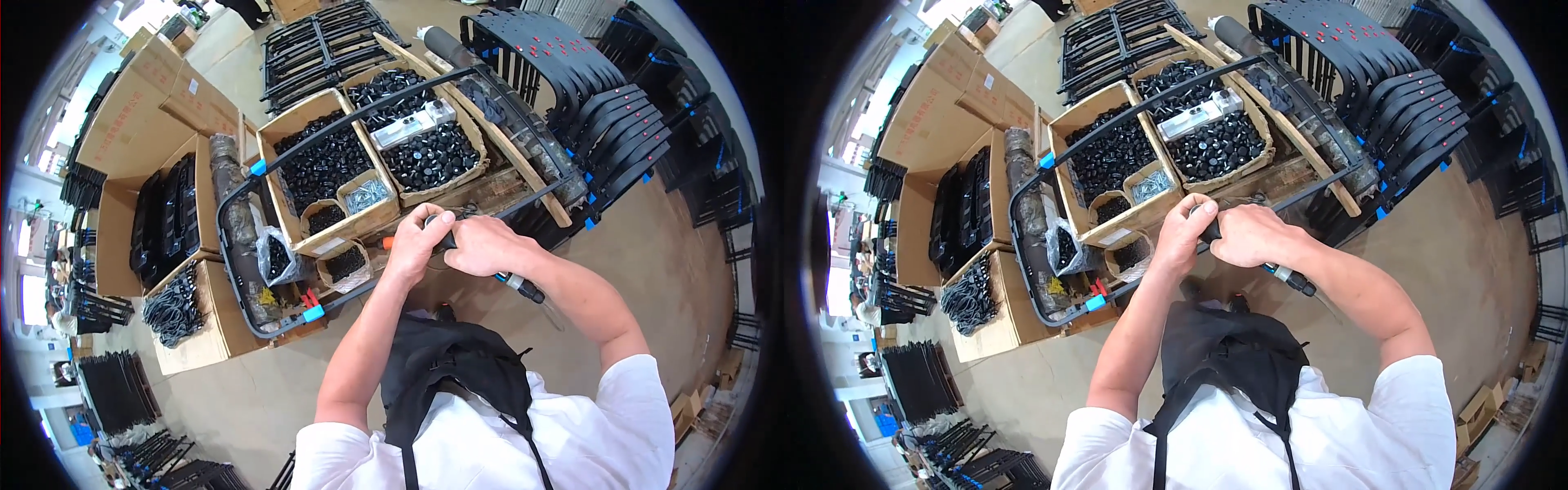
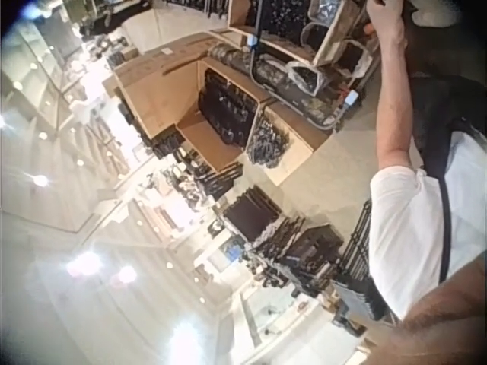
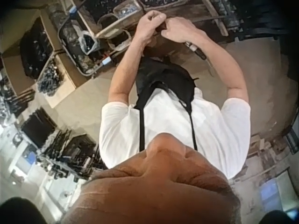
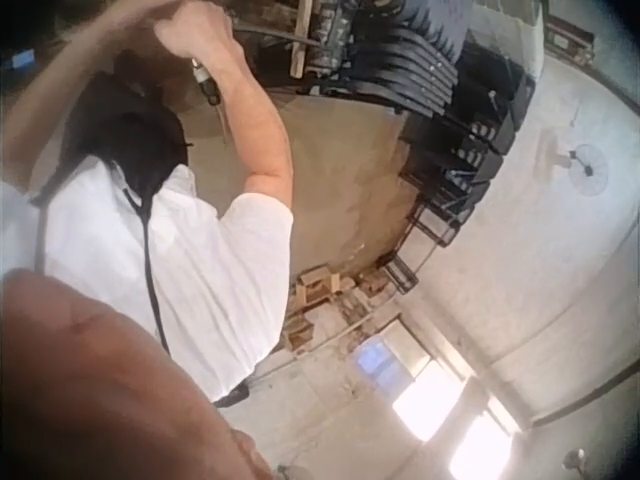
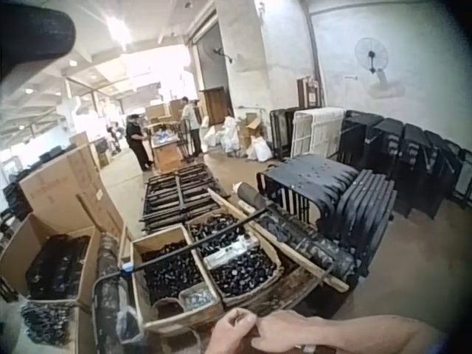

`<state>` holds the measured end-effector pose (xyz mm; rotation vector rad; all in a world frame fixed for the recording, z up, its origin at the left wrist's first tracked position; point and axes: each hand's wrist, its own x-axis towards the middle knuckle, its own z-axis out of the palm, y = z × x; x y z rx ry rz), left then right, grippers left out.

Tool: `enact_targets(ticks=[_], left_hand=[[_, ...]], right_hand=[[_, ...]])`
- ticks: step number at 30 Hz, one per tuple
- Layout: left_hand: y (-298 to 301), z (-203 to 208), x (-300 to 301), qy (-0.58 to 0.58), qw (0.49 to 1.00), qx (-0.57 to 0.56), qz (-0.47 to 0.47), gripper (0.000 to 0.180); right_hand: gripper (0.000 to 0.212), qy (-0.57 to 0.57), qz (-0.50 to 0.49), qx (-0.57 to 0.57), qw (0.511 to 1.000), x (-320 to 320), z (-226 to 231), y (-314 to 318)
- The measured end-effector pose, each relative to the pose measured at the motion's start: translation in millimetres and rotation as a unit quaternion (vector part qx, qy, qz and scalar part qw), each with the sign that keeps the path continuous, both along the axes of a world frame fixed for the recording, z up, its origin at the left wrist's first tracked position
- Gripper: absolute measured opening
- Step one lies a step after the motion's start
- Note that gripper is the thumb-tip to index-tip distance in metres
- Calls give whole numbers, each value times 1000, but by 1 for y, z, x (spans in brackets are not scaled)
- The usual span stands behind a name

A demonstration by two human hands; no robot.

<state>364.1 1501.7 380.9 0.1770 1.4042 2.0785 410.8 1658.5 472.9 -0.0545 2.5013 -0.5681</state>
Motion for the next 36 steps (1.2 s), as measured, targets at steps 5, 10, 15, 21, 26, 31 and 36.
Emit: enact_targets(ticks=[5, 10, 15, 21, 26, 31, 36], left_hand=[[-5, -1, 9, 23, 999, -36, -1, 27], [-6, -7, 17, 37, 998, -45, 4, 27], [-8, -11, 19, 57, 997, -54, 1, 30], [-7, -12, 18, 60, 996, -65, 2, 31], [-8, -17, 17, 50, 998, -39, 2, 31], [-9, -11, 17, 42, 998, -37, -6, 28], [-11, 0, 18, 61, 997, -37, -2, 28]], right_hand=[[38, 22, -3, -11, 1000, 10, -3, -1], [39, 20, -8, -5, 1000, 17, -9, -5], [45, 1, -29, -4, 1000, 20, -17, -8], [42, -77, -32, -2, 996, 8, -21, -7], [41, -38, 1, -3, 999, 3, -22, -7], [43, -30, -10, -9, 999, 6, -7, -10], [42, -32, 7, 8, 999, 3, 1, -12]])
